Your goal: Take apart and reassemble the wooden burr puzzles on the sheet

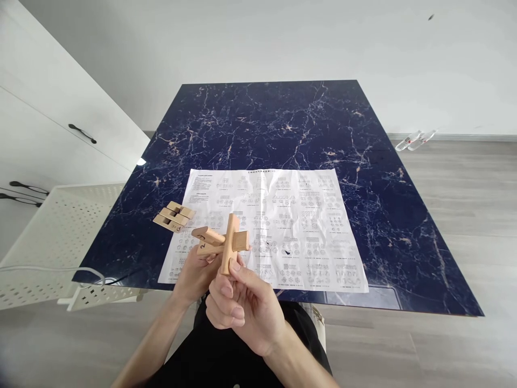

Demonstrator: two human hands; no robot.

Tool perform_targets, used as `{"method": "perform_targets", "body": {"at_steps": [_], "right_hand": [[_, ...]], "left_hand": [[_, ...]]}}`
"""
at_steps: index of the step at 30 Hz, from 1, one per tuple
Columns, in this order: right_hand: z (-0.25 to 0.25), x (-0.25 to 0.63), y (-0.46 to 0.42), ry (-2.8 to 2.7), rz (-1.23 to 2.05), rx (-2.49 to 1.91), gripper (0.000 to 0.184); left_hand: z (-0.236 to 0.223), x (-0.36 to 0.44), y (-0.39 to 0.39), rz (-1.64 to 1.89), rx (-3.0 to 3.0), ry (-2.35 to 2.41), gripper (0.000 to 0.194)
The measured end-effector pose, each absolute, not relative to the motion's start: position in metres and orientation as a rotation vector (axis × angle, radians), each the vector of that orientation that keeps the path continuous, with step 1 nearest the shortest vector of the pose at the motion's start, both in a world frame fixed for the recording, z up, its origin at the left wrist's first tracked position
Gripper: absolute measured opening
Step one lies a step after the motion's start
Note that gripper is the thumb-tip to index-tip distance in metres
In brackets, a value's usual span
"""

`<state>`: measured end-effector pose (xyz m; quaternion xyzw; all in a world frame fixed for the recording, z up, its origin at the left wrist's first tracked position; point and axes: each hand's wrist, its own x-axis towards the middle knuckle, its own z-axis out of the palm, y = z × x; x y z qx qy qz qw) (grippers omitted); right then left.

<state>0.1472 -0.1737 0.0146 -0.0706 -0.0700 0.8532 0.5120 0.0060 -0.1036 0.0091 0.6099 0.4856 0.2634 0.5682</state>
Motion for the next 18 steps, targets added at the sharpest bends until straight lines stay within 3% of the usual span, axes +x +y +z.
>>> {"method": "perform_targets", "body": {"at_steps": [14, 18], "right_hand": [[0.027, 0.135, -0.18, -0.057, 1.947, -0.22, 0.044], [0.032, 0.124, -0.182, -0.009, 1.872, -0.242, 0.046]], "left_hand": [[0.017, 0.012, -0.104, 0.618, 1.428, 1.087, 0.03], [0.021, 0.014, -0.106, 0.637, 1.422, 1.14, 0.034]]}}
